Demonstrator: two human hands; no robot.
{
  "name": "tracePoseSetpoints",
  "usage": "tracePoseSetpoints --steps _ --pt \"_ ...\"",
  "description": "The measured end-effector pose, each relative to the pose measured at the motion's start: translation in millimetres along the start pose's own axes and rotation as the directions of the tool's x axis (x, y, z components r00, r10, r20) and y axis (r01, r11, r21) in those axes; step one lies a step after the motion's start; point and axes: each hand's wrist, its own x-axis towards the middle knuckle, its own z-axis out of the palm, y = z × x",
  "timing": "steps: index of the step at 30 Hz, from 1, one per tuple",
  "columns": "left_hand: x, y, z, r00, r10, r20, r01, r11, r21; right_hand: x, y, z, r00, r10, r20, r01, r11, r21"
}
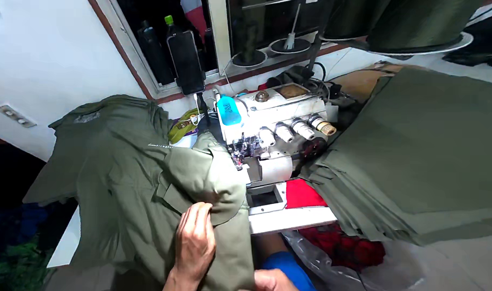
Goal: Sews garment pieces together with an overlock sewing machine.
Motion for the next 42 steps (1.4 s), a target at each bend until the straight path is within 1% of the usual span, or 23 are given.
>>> tracePoseSetpoints --steps 3,4,5,6,8,10,13,14,15,18,19,21,22,24,25,26,27,28,30,31,33,38,42 --pt "-4.9 4.7 -17.3 0.999 0.027 0.022 -0.024 0.992 -0.121 28.7 -4.9 -14.0 0.985 0.147 -0.087 -0.138 0.985 0.101" --pt "-4.6 10.3 -17.5 0.999 0.033 0.041 -0.029 0.994 -0.102 37.2 -7.7 -15.4 0.977 0.198 -0.084 -0.181 0.968 0.174" --pt "-3.2 14.7 -13.9 0.998 0.031 0.057 -0.028 0.998 -0.052 41.1 -11.0 -12.8 0.972 0.222 -0.071 -0.199 0.95 0.241" --pt "-0.7 16.5 -7.9 0.997 0.025 0.069 -0.025 1.0 0.005 40.6 -14.4 -8.8 0.974 0.222 -0.05 -0.202 0.943 0.265" --pt "4.3 12.2 2.6 0.994 0.023 0.107 -0.03 0.997 0.067 31.4 -18.6 -2.8 0.98 0.197 -0.038 -0.184 0.957 0.222" --pt "2.3 5.3 5.0 0.992 0.051 0.12 -0.056 0.997 0.045 20.0 -17.7 -2.5 0.987 0.157 -0.046 -0.147 0.975 0.169" --pt "-4.9 8.6 -10.0 0.992 0.068 0.106 -0.047 0.98 -0.192 10.0 -17.3 -5.7 0.994 0.094 -0.063 -0.087 0.99 0.109" --pt "-4.2 13.3 -14.3 0.991 0.071 0.11 -0.044 0.972 -0.23 8.2 -19.7 -6.8 0.996 0.067 -0.061 -0.061 0.994 0.089" --pt "-2.6 17.3 -16.0 0.99 0.069 0.121 -0.042 0.976 -0.213 6.3 -22.2 -7.0 0.998 0.039 -0.049 -0.036 0.997 0.069" --pt "4.4 13.4 -6.1 0.99 0.084 0.116 -0.084 0.996 -0.011 1.8 -28.4 -5.2 1.0 -0.024 0.012 0.023 0.998 0.052" --pt "5.0 9.7 -3.9 0.991 0.082 0.107 -0.083 0.997 0.004 1.1 -29.2 -6.1 0.999 -0.035 0.027 0.034 0.998 0.056" --pt "1.2 4.1 -7.4 0.996 0.034 0.08 -0.028 0.997 -0.076 2.0 -26.5 -13.7 0.998 -0.048 0.031 0.047 0.998 0.032" --pt "-0.8 3.1 -12.2 0.999 -0.006 0.054 0.013 0.99 -0.138 4.9 -23.1 -19.5 0.999 -0.04 0.009 0.04 0.999 0.006" --pt "2.8 6.0 -23.3 0.998 -0.067 -0.015 0.063 0.975 -0.213 23.0 -15.6 -29.1 0.992 0.028 -0.121 -0.032 0.999 -0.038" --pt "8.8 10.4 -29.1 0.996 -0.073 -0.042 0.062 0.974 -0.219 37.9 -14.3 -31.0 0.975 0.096 -0.2 -0.096 0.995 0.007" --pt "17.0 15.9 -34.5 0.996 -0.056 -0.067 0.04 0.976 -0.215 54.1 -15.9 -32.9 0.955 0.171 -0.242 -0.152 0.984 0.095" --pt "26.4 21.3 -39.1 0.996 -0.018 -0.086 0.0 0.98 -0.201 69.0 -18.8 -34.1 0.938 0.218 -0.268 -0.174 0.968 0.178" --pt "34.9 25.4 -42.9 0.995 0.032 -0.095 -0.049 0.983 -0.178 81.3 -21.6 -33.3 0.931 0.213 -0.295 -0.15 0.963 0.223" --pt "43.2 30.0 -50.5 0.993 0.109 -0.054 -0.115 0.987 -0.116 91.9 -27.0 -29.1 0.918 0.139 -0.37 -0.054 0.972 0.229" --pt "43.0 32.1 -54.1 0.991 0.133 -0.019 -0.134 0.988 -0.083 91.9 -28.3 -27.3 0.9 0.114 -0.421 -0.021 0.975 0.221" --pt "41.1 38.0 -58.7 0.986 0.166 0.021 -0.165 0.986 -0.034 89.2 -26.1 -26.6 0.86 0.089 -0.503 -0.014 0.989 0.15" --pt "51.3 59.5 -64.1 0.986 0.16 0.046 -0.162 0.985 0.052 88.5 -17.2 -24.9 0.847 0.004 -0.532 0.018 0.999 0.037" --pt "65.0 71.8 -61.0 0.987 0.137 0.08 -0.148 0.978 0.149 92.3 -16.4 -25.4 0.823 -0.003 -0.567 0.021 0.999 0.025"
